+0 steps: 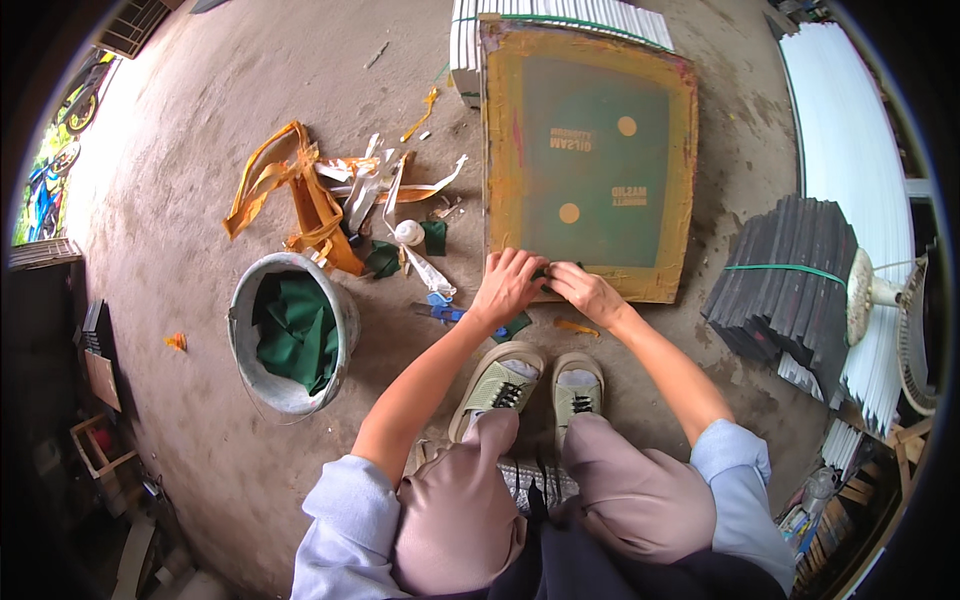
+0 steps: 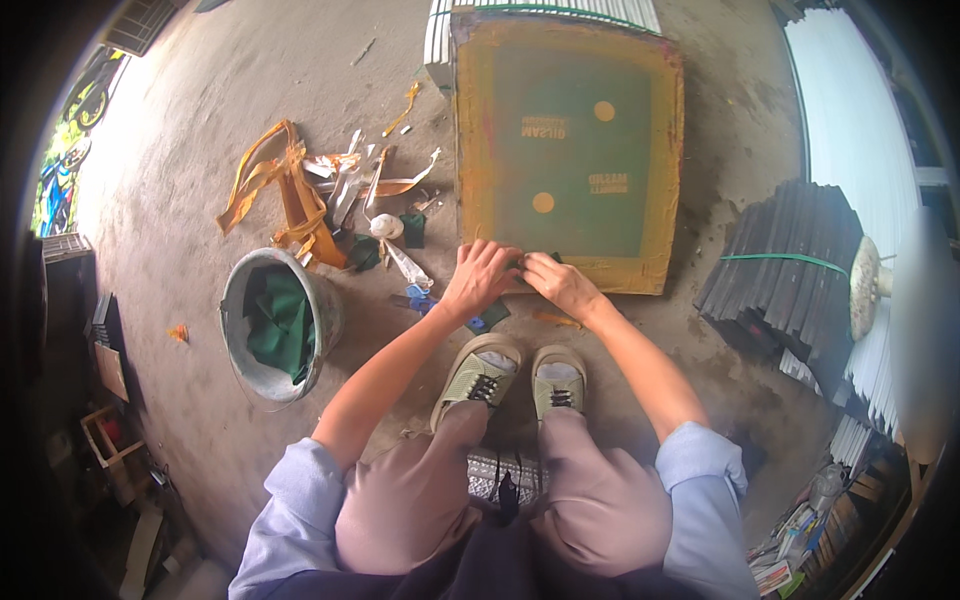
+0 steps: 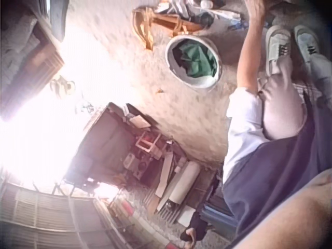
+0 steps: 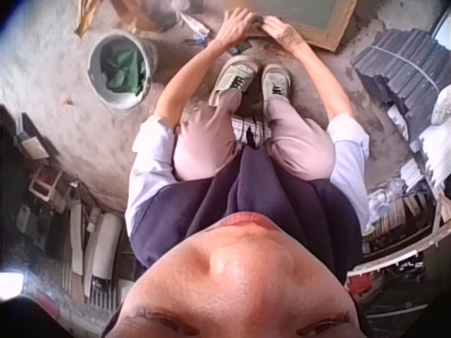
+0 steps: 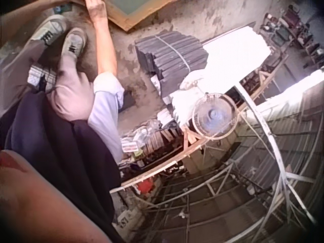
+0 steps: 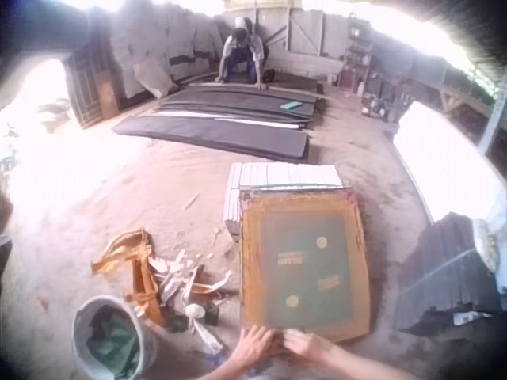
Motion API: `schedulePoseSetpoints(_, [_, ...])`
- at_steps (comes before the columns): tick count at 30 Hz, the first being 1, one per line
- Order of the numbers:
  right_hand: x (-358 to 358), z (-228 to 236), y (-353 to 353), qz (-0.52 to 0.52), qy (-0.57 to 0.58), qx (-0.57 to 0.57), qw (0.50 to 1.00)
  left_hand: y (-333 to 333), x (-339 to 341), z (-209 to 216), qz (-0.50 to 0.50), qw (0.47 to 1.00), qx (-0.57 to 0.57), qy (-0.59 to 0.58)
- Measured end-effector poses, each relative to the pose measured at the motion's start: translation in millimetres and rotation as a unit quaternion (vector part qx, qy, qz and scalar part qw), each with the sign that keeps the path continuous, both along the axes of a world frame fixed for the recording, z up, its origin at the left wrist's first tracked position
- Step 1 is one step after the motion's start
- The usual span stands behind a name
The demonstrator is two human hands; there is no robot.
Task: The person applies adhesive from a small bottle onto a green fabric piece and presses it onto a large board. They repeat this process multiple times, smoothing the fabric with their hands and occasionally using scissors to trim edges.
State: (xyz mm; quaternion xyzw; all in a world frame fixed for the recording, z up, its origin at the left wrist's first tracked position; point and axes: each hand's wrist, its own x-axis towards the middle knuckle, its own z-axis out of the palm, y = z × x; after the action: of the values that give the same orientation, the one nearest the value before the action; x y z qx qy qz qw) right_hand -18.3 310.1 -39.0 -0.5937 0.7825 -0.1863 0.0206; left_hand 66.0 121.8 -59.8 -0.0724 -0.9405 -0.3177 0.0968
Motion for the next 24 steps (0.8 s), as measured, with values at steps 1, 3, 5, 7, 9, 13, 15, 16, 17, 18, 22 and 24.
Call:
schedulePoseSetpoints(1, [0.6,12.3,-1.9,-0.028,-0.02,-0.002,0.999,6.1,0.2,6.3,-0.009,1.0,0.007,-0.001])
schedulePoseSetpoints(3, [3.5,36.5,-6.9,-0.072,-0.077,-0.062,0.993,13.0,-0.4,19.7,0.005,0.996,0.088,-0.004])
schedulePoseSetpoints(5, [10.9,61.2,-10.5,-0.111,-0.13,-0.065,0.983,12.2,-0.8,33.2,0.013,0.991,0.128,0.031])
schedulePoseSetpoints(7, [9.9,90.0,-12.4,-0.151,-0.161,-0.087,0.971,11.6,-3.5,55.8,0.015,0.979,0.201,0.038])
schedulePoseSetpoints(9, [6.1,116.1,-13.6,-0.161,-0.171,-0.096,0.967,10.7,-5.0,77.9,0.027,0.968,0.248,0.039])
schedulePoseSetpoints(13, [-10.7,163.2,-15.9,-0.143,-0.118,-0.052,0.981,-1.4,-6.4,111.2,0.068,0.962,0.259,0.058])
schedulePoseSetpoints(15, [-15.5,183.0,-16.1,-0.132,-0.033,-0.028,0.99,-10.7,-4.1,119.8,0.095,0.956,0.275,0.038])
schedulePoseSetpoints(16, [-18.2,188.4,-15.5,-0.137,-0.035,-0.053,0.988,-15.1,-2.9,122.9,0.095,0.948,0.302,0.008])
schedulePoseSetpoints(17, [-19.9,194.7,-15.0,-0.165,-0.067,-0.034,0.983,-19.4,-1.1,125.8,0.111,0.941,0.319,0.019])
schedulePoseSetpoints(18, [-18.1,198.8,-13.2,-0.195,-0.102,-0.011,0.975,-20.7,4.4,122.7,0.128,0.932,0.339,0.024])
schedulePoseSetpoints(22, [0.1,161.3,-38.6,-0.214,-0.194,-0.025,0.957,-43.3,29.6,97.5,0.212,0.887,0.409,0.041])
schedulePoseSetpoints(24, [22.1,130.4,-68.0,-0.21,-0.232,-0.046,0.949,-53.2,47.2,81.0,0.238,0.876,0.414,0.059])
